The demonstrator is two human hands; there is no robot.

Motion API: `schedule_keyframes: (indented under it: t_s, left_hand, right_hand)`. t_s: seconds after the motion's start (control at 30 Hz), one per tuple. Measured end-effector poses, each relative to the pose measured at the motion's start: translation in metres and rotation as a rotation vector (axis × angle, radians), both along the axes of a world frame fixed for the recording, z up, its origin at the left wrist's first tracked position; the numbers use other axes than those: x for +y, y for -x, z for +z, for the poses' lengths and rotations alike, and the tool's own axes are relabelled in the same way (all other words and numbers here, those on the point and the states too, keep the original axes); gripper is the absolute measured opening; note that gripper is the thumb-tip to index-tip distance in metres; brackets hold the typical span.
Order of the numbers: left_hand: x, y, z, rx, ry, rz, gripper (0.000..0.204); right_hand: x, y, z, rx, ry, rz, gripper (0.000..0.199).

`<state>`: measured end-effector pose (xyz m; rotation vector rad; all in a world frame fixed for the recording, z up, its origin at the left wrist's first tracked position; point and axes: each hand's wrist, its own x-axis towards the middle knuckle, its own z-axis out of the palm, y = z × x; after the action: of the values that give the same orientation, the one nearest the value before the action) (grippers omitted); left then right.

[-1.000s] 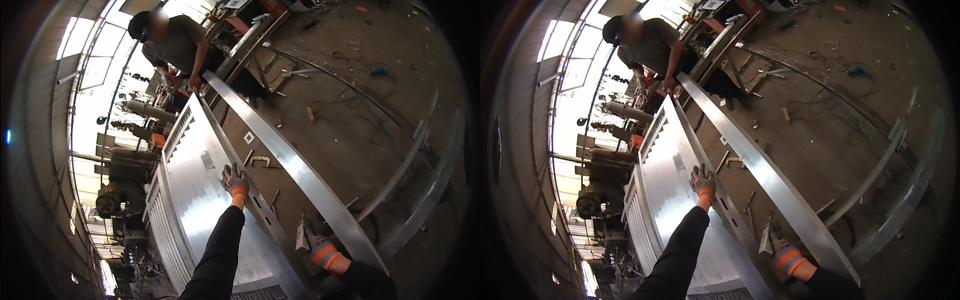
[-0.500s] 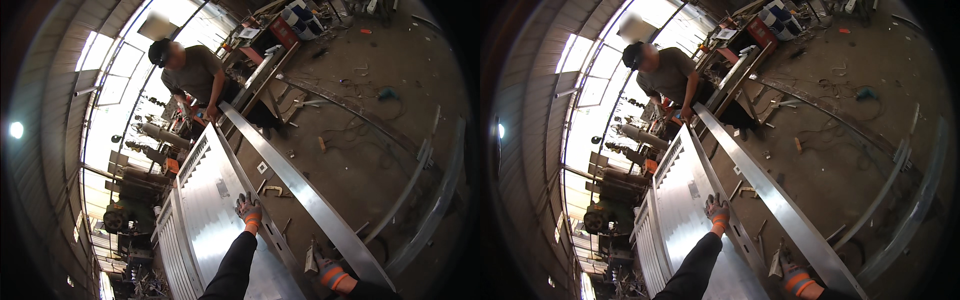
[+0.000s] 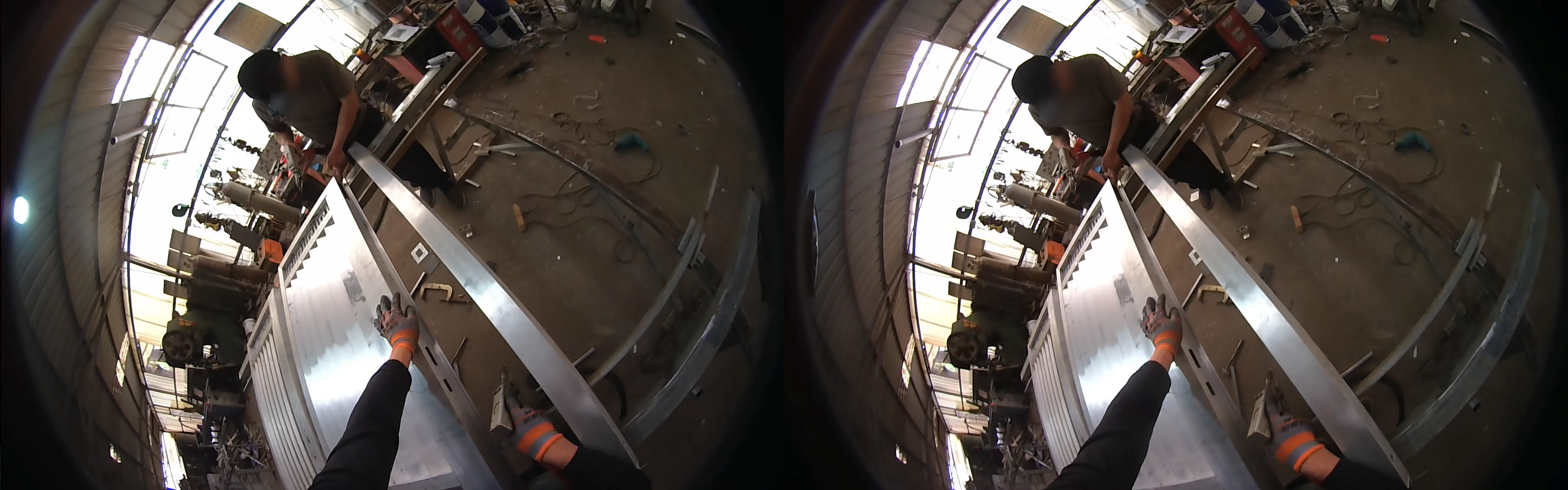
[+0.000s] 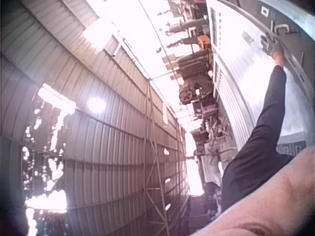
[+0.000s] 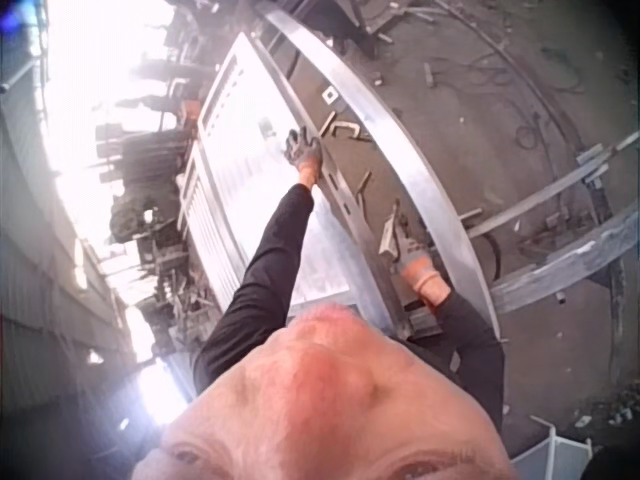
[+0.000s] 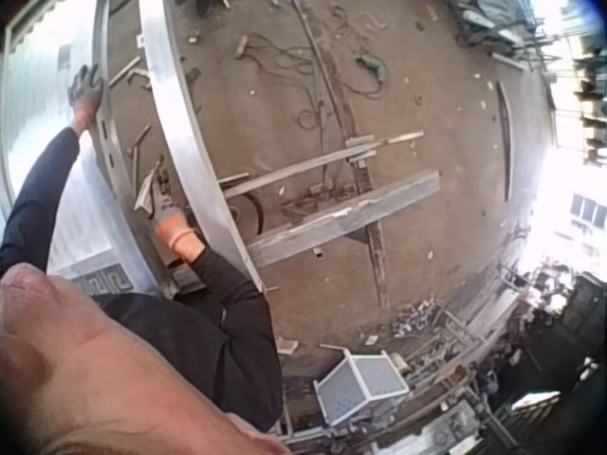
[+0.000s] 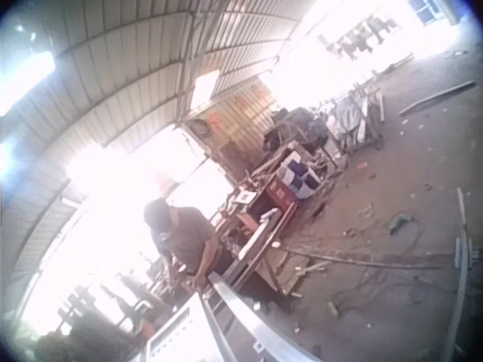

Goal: The person positions a large metal panel with a Greek key pattern, then uses a handheld welding tool to tack and weld seams along the panel edges. They adjust the panel and continue welding while another worker assists nearby.

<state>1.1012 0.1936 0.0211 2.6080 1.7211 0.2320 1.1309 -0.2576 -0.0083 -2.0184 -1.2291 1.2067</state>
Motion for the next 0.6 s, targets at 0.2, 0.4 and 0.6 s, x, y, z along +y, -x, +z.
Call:
schedule_keyframes:
  t_s: [0.2, 0.4, 0.6]
  left_hand:
    - [0.003, 0.0, -0.001, 0.031, 0.013, 0.002, 0.064]
    - [0.004, 0.0, -0.002, 0.048, 0.006, 0.015, 0.064]
    - [0.003, 0.001, -0.002, 0.04, 0.01, 0.009, 0.064]
  right_hand:
    - [0.004, -0.008, 0.011, 0.094, 0.076, -0.007, 0.109]
    - [-0.002, 0.0, 0.001, -0.023, -0.006, 0.015, 0.099]
    - [-0.003, 0.007, -0.016, 0.002, -0.017, 0.01, 0.1]
